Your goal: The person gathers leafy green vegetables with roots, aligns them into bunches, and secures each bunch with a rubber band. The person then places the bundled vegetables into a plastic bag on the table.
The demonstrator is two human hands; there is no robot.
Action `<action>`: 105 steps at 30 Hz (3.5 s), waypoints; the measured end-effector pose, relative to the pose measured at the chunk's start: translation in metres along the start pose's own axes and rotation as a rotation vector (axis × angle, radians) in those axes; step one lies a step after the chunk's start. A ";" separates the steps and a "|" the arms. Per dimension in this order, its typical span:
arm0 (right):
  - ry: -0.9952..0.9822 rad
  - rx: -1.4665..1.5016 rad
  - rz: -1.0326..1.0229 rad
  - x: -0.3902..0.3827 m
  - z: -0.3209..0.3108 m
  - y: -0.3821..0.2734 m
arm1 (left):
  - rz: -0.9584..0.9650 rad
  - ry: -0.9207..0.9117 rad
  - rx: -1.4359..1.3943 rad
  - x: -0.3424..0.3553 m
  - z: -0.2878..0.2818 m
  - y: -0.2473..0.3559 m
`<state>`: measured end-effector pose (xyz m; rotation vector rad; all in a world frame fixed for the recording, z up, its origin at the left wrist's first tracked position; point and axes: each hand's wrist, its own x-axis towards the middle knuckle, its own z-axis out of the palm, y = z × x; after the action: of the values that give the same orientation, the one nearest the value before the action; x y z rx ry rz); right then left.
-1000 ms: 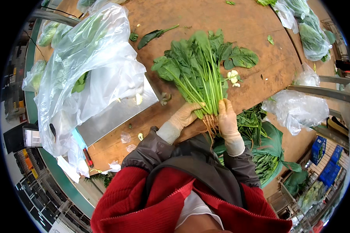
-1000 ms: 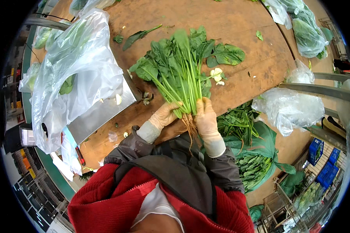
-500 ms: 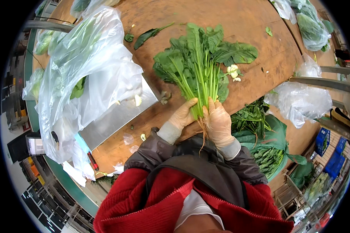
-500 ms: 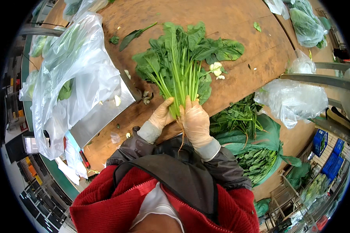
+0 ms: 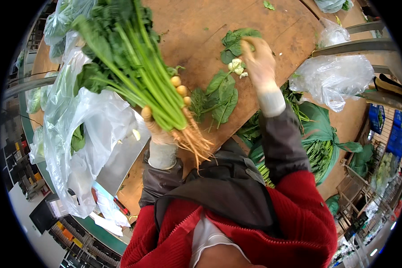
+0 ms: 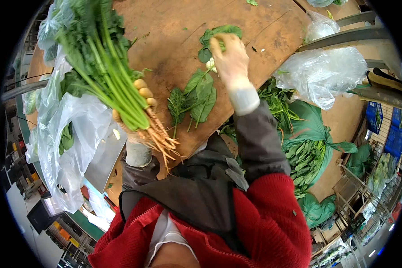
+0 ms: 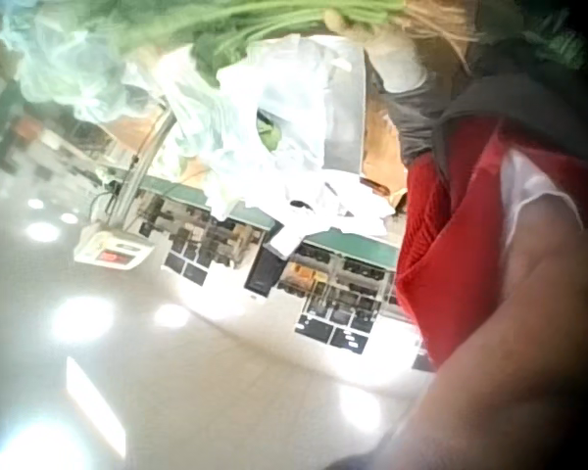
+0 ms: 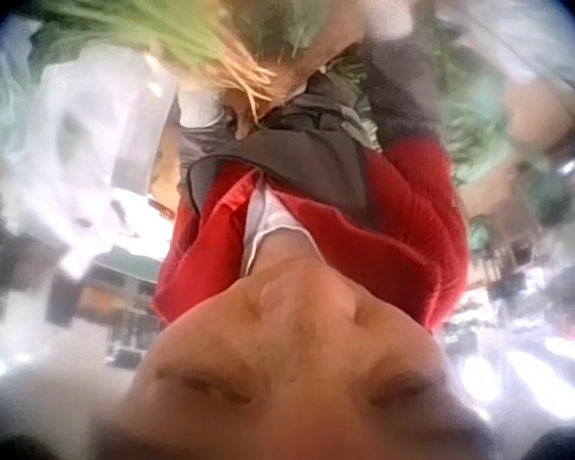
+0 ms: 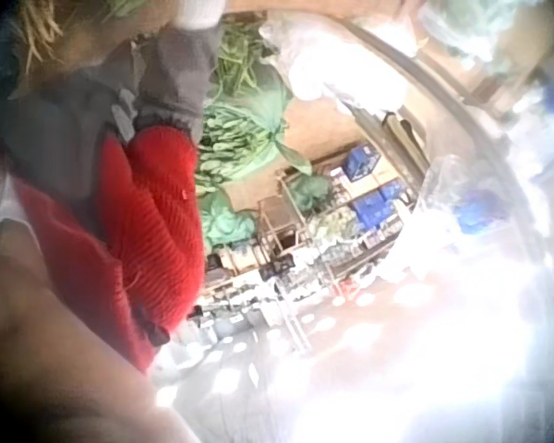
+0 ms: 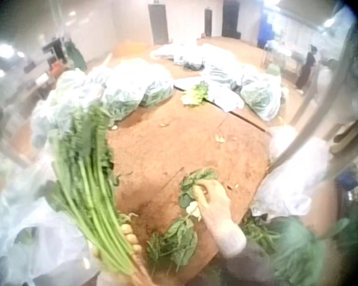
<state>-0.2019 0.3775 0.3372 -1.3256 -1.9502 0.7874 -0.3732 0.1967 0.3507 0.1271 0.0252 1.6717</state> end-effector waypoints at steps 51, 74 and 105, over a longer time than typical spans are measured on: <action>-1.807 1.065 0.426 -0.101 0.049 -0.201 | 0.552 0.687 3.580 -0.195 0.146 0.267; -0.797 1.617 0.248 -0.051 0.324 -0.366 | 0.717 1.499 2.677 -0.281 0.228 0.312; -1.170 0.633 0.267 0.001 0.235 -0.354 | 0.349 0.410 2.817 -0.158 0.104 0.381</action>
<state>-0.5831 0.2400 0.4662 -0.7366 -1.9420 2.4637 -0.7249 -0.0061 0.4780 1.8061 2.6396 0.5817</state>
